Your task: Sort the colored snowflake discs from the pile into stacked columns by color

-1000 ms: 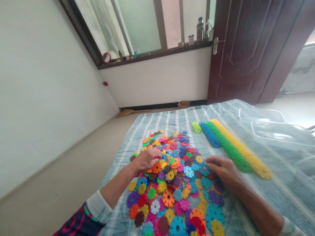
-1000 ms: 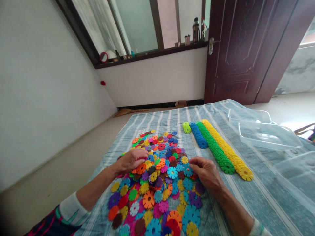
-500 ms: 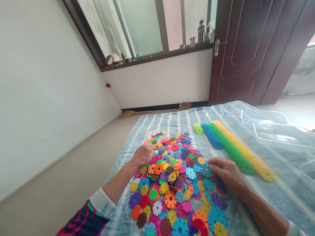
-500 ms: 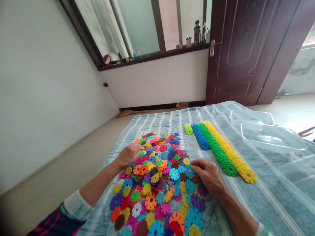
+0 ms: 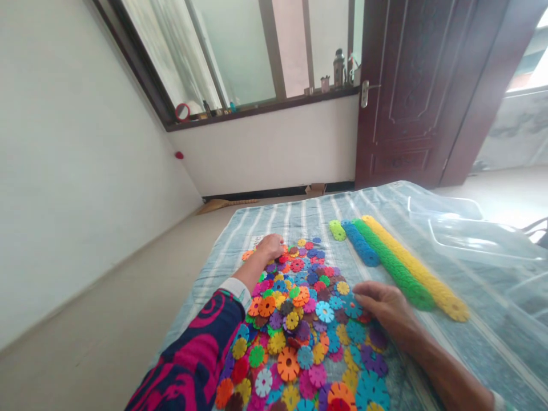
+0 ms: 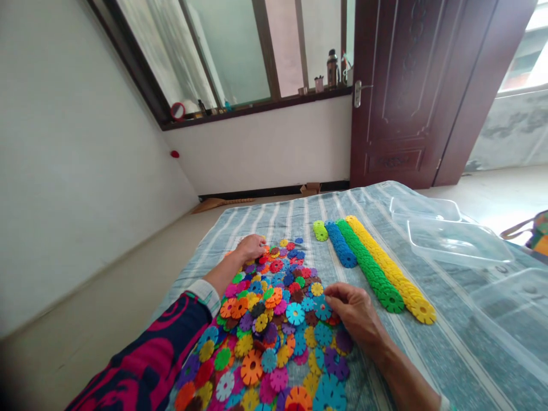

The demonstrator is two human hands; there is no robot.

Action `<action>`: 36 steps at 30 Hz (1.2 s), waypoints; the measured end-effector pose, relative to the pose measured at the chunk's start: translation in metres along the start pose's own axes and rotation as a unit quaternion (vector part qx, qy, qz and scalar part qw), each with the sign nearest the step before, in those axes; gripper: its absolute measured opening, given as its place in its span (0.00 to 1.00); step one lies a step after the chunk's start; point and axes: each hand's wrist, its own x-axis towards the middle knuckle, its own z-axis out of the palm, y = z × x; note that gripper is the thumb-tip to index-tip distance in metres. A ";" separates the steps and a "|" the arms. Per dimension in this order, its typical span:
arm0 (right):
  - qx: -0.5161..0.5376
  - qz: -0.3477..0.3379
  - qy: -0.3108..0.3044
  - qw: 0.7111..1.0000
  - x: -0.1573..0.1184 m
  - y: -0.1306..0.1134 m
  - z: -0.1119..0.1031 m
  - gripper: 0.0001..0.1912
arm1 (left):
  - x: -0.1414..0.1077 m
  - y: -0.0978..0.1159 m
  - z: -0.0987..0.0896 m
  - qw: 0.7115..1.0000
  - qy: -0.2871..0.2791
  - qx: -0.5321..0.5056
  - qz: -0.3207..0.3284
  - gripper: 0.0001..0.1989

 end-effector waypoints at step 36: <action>0.029 -0.027 -0.009 0.999 0.009 0.004 0.004 0.11 | 0.029 0.101 0.039 0.973 0.022 -0.206 0.097 0.07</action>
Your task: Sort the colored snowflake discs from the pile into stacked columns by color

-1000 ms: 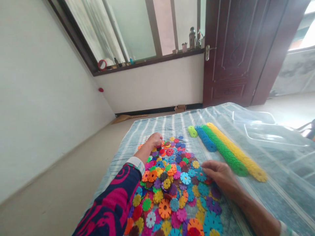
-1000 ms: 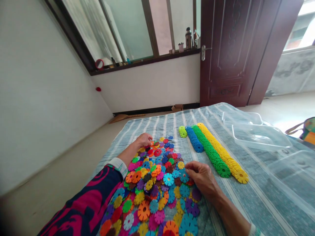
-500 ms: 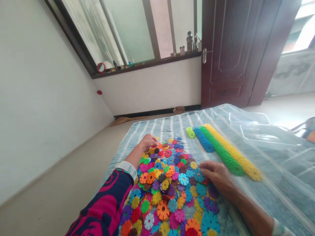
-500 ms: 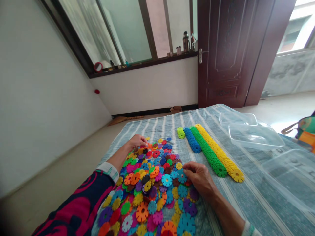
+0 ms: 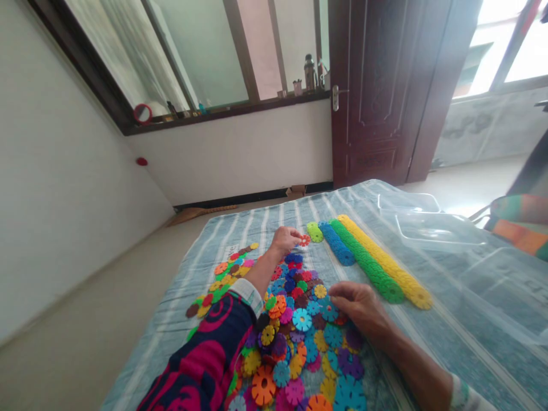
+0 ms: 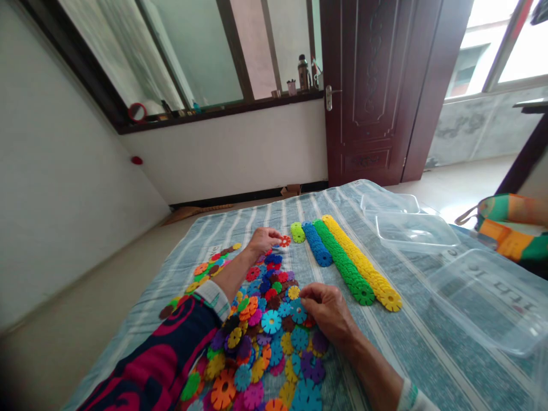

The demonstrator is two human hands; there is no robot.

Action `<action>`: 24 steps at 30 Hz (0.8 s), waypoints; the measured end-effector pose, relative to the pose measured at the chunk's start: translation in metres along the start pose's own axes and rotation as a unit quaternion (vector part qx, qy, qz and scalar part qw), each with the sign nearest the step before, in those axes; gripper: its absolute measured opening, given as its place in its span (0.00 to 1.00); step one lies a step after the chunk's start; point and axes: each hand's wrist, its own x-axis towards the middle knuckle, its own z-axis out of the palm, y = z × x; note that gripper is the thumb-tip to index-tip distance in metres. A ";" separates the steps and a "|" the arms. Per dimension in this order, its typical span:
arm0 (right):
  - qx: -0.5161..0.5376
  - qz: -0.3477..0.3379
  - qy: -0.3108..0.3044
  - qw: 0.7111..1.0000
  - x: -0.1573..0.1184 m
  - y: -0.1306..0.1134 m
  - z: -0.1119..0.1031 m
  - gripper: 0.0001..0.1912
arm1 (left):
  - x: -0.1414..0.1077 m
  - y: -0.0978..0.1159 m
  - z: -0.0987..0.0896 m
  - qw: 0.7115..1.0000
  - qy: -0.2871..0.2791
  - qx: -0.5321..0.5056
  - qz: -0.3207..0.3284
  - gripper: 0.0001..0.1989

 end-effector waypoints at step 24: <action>-0.003 -0.011 0.006 1.000 0.002 -0.001 0.000 0.10 | 0.009 0.026 0.016 0.997 0.010 0.074 0.034 0.09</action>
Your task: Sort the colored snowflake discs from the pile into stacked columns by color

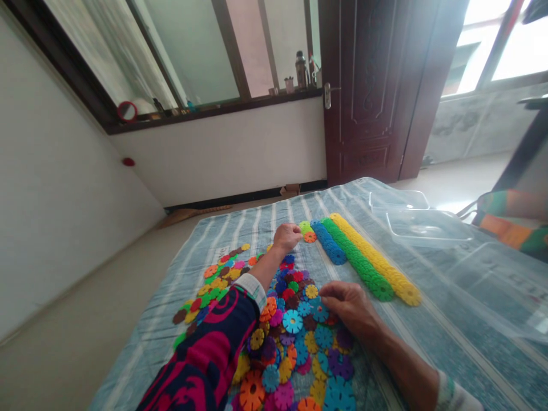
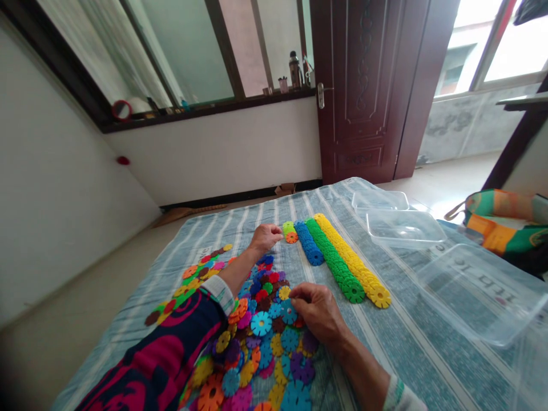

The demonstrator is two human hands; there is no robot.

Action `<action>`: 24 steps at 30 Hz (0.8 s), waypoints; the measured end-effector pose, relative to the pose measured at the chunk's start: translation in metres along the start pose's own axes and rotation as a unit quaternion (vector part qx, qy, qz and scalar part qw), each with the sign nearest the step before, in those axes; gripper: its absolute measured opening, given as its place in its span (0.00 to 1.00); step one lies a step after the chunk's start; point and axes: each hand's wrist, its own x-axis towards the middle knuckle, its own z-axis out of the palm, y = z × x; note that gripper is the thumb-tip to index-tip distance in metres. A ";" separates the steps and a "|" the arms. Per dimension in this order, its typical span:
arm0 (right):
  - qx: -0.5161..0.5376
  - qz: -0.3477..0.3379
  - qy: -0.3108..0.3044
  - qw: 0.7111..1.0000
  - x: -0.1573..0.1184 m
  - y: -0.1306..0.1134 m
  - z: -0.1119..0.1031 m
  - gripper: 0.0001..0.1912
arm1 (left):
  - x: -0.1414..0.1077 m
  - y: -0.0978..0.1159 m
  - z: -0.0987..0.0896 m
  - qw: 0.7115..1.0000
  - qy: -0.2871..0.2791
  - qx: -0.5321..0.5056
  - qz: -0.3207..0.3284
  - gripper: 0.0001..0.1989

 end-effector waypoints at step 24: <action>-0.040 0.000 -0.005 0.999 -0.006 0.005 -0.004 0.12 | -0.161 -0.035 -0.103 0.948 -0.297 0.031 0.107 0.20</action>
